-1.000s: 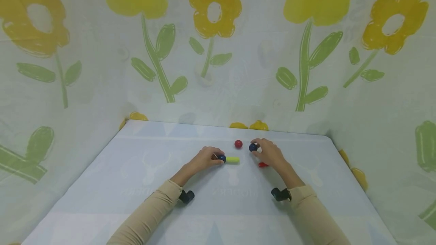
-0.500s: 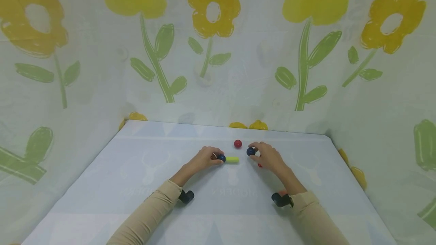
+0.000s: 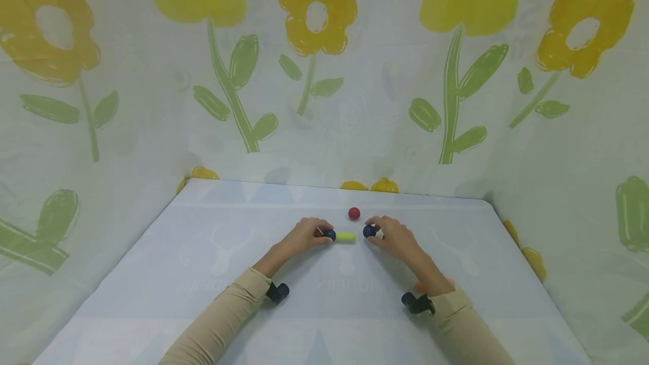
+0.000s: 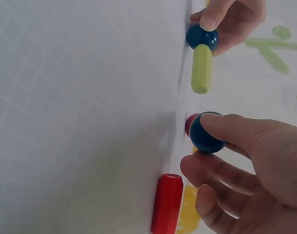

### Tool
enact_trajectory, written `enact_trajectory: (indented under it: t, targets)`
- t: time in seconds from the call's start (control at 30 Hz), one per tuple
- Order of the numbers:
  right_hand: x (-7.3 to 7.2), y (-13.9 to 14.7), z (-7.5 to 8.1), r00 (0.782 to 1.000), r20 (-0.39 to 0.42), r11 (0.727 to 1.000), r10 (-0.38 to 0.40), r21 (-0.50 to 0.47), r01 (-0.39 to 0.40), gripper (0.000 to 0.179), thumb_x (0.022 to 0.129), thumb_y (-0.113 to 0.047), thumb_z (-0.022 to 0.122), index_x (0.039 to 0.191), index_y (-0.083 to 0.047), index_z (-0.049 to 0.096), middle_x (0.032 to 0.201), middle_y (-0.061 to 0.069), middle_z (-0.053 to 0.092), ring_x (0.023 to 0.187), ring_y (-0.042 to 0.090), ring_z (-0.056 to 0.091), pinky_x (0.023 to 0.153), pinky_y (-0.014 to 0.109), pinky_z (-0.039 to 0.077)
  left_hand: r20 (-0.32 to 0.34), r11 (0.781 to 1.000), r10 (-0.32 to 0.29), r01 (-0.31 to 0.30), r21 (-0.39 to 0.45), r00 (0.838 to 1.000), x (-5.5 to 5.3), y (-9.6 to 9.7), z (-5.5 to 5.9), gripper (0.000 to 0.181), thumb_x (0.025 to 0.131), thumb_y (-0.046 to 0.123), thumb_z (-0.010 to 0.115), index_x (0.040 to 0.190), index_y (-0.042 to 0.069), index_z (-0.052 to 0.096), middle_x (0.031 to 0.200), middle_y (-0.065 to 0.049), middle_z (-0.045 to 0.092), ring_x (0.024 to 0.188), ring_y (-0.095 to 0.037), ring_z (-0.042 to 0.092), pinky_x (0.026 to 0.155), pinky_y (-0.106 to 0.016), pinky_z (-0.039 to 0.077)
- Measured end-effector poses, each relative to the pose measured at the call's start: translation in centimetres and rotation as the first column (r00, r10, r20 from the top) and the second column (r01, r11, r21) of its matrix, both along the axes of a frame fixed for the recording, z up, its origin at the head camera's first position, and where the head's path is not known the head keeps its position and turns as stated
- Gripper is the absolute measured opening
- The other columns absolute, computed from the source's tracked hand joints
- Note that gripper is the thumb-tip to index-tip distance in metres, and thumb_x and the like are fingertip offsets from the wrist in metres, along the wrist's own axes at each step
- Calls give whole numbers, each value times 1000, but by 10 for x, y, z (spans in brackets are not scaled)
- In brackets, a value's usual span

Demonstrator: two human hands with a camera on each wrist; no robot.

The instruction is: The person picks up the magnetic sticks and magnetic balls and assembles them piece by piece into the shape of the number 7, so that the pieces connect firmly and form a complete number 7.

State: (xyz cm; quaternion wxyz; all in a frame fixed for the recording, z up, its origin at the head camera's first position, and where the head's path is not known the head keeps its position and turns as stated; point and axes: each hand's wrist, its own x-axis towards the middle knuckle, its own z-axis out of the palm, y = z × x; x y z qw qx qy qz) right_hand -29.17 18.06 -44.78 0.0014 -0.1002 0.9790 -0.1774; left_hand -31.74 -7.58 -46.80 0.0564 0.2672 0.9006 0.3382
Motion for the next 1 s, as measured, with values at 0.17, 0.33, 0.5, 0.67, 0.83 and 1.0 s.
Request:
enact_trajectory:
  t: [0.17,0.33,0.5,0.67,0.83,1.0]
  targets:
    - [0,-1,-3,1000,10,1000,2,4,-2,42,86,-24,76,126,-21,63,112,6,68,102,21,63,92,44,54,-3,1000,-1,1,3,1000,0,0,0,34,89,17,73,120,5,68,108,-7,72,84,-12,62,81,-25,56]
    - [2,-3,-5,1000,18,1000,3,8,-4,42,86,-24,76,126,-21,63,113,6,68,103,21,63,92,45,54,-3,1000,6,-6,-2,1000,1,1,1,34,89,17,72,120,6,68,108,-7,72,84,-11,62,81,-24,56]
    - [4,-3,-5,1000,6,1000,20,9,-20,41,86,-24,76,125,-21,64,112,6,68,102,21,63,91,45,54,-12,1000,2,-2,-1,1000,1,1,2,33,89,16,72,120,5,69,107,-7,72,84,-11,62,81,-26,56]
    - [4,-4,-6,999,0,999,37,21,-37,40,86,-24,76,124,-21,64,109,5,68,99,20,63,89,43,55,-16,1000,-3,3,1,1000,0,1,1,32,89,15,72,119,5,69,108,-8,72,84,-12,63,81,-27,57]
    - [5,-5,-8,999,7,999,38,19,-38,40,85,-23,77,124,-21,64,108,4,68,96,19,62,87,41,55,-17,1000,-3,3,-1,1000,0,1,0,32,89,15,73,119,5,69,107,-8,73,83,-11,64,80,-27,57]
    - [7,-5,-10,999,4,999,40,19,-40,40,85,-22,77,123,-20,65,106,4,68,92,18,62,83,39,56,-16,1000,-7,7,-1,1000,0,1,-1,33,89,16,72,119,5,69,107,-8,73,84,-11,64,80,-26,56]
